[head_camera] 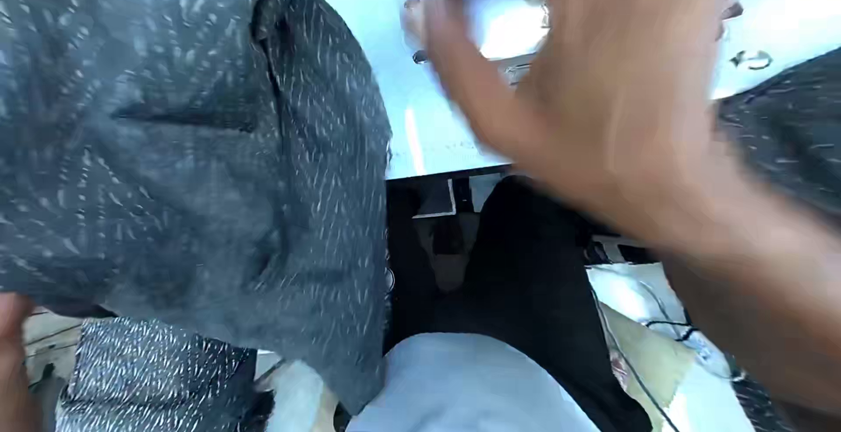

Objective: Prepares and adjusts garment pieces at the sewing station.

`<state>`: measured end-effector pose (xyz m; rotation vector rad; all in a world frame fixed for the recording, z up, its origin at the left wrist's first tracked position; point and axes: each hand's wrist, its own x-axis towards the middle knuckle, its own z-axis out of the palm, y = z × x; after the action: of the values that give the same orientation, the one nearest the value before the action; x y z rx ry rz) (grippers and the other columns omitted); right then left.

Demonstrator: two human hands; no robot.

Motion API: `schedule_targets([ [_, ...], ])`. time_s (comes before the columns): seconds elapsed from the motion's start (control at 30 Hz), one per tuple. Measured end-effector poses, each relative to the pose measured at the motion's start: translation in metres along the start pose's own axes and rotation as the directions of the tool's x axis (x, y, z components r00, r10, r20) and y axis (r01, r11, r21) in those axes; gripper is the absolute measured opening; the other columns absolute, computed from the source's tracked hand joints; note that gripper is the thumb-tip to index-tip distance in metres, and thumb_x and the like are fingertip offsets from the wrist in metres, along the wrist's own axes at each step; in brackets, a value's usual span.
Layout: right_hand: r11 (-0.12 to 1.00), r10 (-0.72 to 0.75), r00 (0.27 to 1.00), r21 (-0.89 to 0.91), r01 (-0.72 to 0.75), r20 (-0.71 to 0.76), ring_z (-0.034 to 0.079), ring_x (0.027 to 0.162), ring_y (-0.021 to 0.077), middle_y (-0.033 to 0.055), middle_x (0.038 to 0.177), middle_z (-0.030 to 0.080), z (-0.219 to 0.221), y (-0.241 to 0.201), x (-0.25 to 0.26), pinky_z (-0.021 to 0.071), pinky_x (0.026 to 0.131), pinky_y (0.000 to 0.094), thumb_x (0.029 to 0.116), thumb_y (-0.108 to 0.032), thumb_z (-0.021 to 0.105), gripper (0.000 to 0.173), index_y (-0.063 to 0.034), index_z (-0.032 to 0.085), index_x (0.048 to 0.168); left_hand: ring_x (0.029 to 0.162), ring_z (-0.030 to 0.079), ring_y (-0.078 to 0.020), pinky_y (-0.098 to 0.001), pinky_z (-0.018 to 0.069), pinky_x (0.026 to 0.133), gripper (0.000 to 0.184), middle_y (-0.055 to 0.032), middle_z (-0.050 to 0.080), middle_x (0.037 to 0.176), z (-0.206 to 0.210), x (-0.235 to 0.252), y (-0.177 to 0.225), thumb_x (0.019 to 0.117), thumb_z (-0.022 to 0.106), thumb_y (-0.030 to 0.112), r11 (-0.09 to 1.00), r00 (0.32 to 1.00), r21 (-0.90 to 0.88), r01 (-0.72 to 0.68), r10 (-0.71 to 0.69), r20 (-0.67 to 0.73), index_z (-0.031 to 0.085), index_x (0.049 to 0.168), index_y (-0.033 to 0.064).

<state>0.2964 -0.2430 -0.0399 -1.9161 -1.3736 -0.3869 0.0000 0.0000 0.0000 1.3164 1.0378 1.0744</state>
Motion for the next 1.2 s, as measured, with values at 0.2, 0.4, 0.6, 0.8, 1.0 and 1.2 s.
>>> schedule_targets([
  [0.2, 0.76, 0.373, 0.621, 0.158, -0.631, 0.689, 0.072, 0.103, 0.0299, 0.0149, 0.112, 0.074, 0.112, 0.045, -0.149, 0.0567, 0.093, 0.0571, 0.0908, -0.055, 0.072, 0.065, -0.0035, 0.065, 0.131, 0.079, 0.069, -0.0074, -0.027, 0.0611, 0.068, 0.038, -0.0006, 0.07, 0.085, -0.003, 0.005, -0.051, 0.1109, 0.026, 0.026, 0.916, 0.934, -0.209, 0.341, -0.305, 0.185, 0.06, 0.099, 0.0122],
  [0.4, 0.137, 0.369, 0.519, 0.507, -0.851, 0.771, 0.069, 0.105, 0.0188, 0.0113, 0.113, 0.072, 0.165, 0.022, -0.129, 0.0568, 0.095, 0.0421, 0.094, -0.034, 0.075, 0.044, -0.0033, 0.066, 0.124, 0.071, 0.07, -0.0071, -0.0248, 0.0616, 0.063, 0.024, -0.001, 0.072, 0.082, 0.021, -0.007, -0.066, 0.1036, 0.041, 0.007, 0.912, 0.865, 0.375, 0.165, -0.317, 0.39, 0.065, 0.1, 0.0096],
  [0.6, -0.033, 0.333, 0.719, 0.769, -0.638, 0.61, 0.069, 0.09, 0.0124, 0.0064, 0.1, 0.072, 0.119, 0.016, -0.137, 0.0596, 0.084, 0.0323, 0.0985, -0.007, 0.061, 0.02, -0.0017, 0.064, 0.117, 0.101, 0.066, -0.0539, -0.0768, 0.0488, 0.083, 0.04, -0.0303, 0.068, 0.11, 0.03, 0.036, -0.067, 0.1035, 0.059, 0.03, -0.018, 0.646, 0.647, -0.762, -0.086, 0.759, 0.066, 0.126, -0.002],
  [0.8, 0.322, 0.244, 0.908, 0.854, -0.407, 0.341, 0.068, 0.078, 0.0101, 0.0049, 0.091, 0.067, 0.073, 0.007, -0.104, 0.0599, 0.067, 0.0264, 0.105, -0.009, 0.048, 0.016, -0.0025, 0.056, 0.117, 0.148, 0.037, -0.0358, -0.0598, 0.0288, 0.12, 0.063, -0.0133, 0.049, 0.155, 0.231, 0.053, -0.126, 0.0842, 0.058, 0.014, 0.288, -0.114, -0.132, -0.948, 0.076, 0.99, 0.054, 0.146, 0.0071],
  [1.0, 0.761, 0.199, 0.721, 0.359, -0.541, 0.664, 0.054, 0.054, 0.0031, -0.0091, 0.068, 0.061, -0.012, 0.08, -0.17, 0.0458, 0.045, 0.0238, 0.0918, -0.02, 0.061, 0.012, -0.0203, 0.071, 0.098, 0.099, 0.064, -0.0292, -0.053, 0.0467, 0.098, 0.021, -0.0102, 0.066, 0.093, 0.271, 0.012, -0.149, 0.0828, 0.061, 0.024, 0.273, -0.43, -0.431, -0.86, 0.069, 0.9, 0.064, 0.092, 0.006],
  [1.2, 0.913, 0.383, 0.88, 0.029, -0.406, 0.282, 0.07, 0.092, 0.0257, 0.0114, 0.103, 0.07, 0.011, 0.076, -0.161, 0.0591, 0.081, 0.0491, 0.0984, -0.033, 0.064, 0.037, -0.0031, 0.066, 0.12, 0.076, 0.063, -0.022, -0.048, 0.049, 0.076, 0.011, -0.0046, 0.062, 0.077, 0.283, -0.013, -0.117, 0.0863, 0.063, 0.018, 0.294, -0.397, -0.377, -0.878, -0.008, 0.918, 0.065, 0.092, 0.0092],
])
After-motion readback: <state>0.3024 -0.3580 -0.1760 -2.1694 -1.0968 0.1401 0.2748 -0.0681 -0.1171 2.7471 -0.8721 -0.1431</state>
